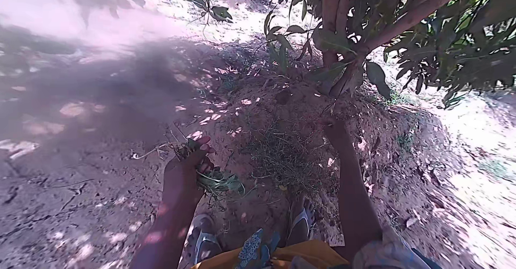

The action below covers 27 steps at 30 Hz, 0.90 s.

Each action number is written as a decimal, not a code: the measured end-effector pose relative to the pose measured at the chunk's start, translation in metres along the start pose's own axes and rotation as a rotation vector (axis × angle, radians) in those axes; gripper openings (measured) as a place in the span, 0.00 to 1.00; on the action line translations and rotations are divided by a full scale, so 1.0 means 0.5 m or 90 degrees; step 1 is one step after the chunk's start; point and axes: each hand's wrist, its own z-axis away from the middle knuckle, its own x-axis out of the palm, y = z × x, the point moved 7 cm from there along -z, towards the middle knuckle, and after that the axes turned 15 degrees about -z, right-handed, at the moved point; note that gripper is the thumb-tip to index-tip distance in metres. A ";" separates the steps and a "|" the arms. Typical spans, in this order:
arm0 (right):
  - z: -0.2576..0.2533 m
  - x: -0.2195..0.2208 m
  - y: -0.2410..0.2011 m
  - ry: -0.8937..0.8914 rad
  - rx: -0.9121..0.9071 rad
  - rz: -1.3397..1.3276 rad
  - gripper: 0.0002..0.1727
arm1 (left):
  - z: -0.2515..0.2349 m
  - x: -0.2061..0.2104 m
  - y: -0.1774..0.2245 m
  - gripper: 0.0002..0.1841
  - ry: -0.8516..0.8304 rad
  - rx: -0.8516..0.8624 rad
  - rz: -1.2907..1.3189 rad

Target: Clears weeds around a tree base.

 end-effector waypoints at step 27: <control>0.095 0.118 -0.151 -0.171 -0.239 -0.061 0.12 | 0.064 0.081 0.028 0.15 -0.129 0.224 -0.214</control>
